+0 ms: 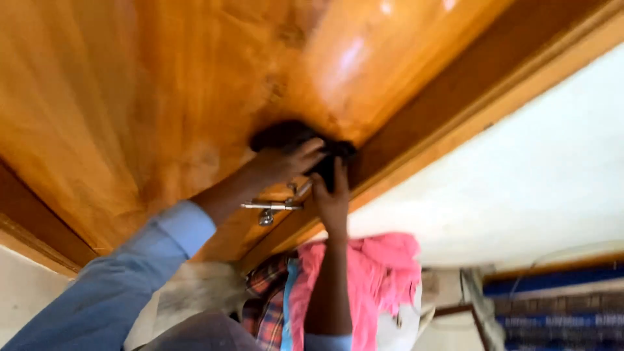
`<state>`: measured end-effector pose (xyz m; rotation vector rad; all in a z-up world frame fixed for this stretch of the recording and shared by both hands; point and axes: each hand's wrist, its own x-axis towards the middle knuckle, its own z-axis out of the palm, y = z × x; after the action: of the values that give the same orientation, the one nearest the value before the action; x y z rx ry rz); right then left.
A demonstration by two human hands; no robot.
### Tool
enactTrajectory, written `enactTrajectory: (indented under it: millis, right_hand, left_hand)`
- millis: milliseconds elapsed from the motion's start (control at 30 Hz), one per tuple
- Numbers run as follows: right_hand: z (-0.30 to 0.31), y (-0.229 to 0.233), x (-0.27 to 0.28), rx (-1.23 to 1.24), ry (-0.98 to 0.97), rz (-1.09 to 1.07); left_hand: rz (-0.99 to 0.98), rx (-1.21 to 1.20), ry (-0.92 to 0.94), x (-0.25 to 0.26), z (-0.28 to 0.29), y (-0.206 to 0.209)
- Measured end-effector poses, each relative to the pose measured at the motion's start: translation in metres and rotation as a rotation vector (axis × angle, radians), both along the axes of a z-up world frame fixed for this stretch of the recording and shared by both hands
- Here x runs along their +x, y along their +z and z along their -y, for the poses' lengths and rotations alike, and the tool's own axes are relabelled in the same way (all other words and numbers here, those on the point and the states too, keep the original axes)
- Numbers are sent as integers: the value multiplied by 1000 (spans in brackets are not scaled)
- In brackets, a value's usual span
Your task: Cleaning a wooden door and its frame with a black cloth.
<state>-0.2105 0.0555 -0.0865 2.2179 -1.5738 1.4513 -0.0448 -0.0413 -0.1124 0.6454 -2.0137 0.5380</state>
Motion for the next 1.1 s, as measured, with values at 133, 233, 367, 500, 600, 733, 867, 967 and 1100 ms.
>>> enactTrajectory:
  millis: [133, 233, 367, 500, 600, 733, 867, 967, 1100]
  right_hand:
    - [-8, 80, -26, 61, 286, 447]
    - [-26, 148, -23, -279, 81, 222]
    - [0, 151, -54, -468, -403, -302]
    - [28, 59, -77, -405, -519, -409]
    - [16, 16, -68, -373, -528, -381]
    - [-8, 33, -48, -325, -523, -293]
    - [-1, 116, -43, -394, -522, -342]
    - [11, 153, -53, -512, -487, -337]
    - [14, 120, -61, -492, -597, -369]
  left_hand:
    - [-262, 117, -244, -31, -24, 102]
    - [-430, 176, -489, -72, -26, 152]
    - [-339, 177, -547, -117, -22, 129]
    - [-160, 534, -448, -113, -22, 63]
    - [-215, 47, -246, -111, -33, 24]
    - [-100, 501, -280, -96, -58, 42]
    - [-428, 181, -460, -94, -49, 103]
    - [-413, 200, -613, -90, -43, 152]
    - [-441, 253, -544, -111, -31, 113]
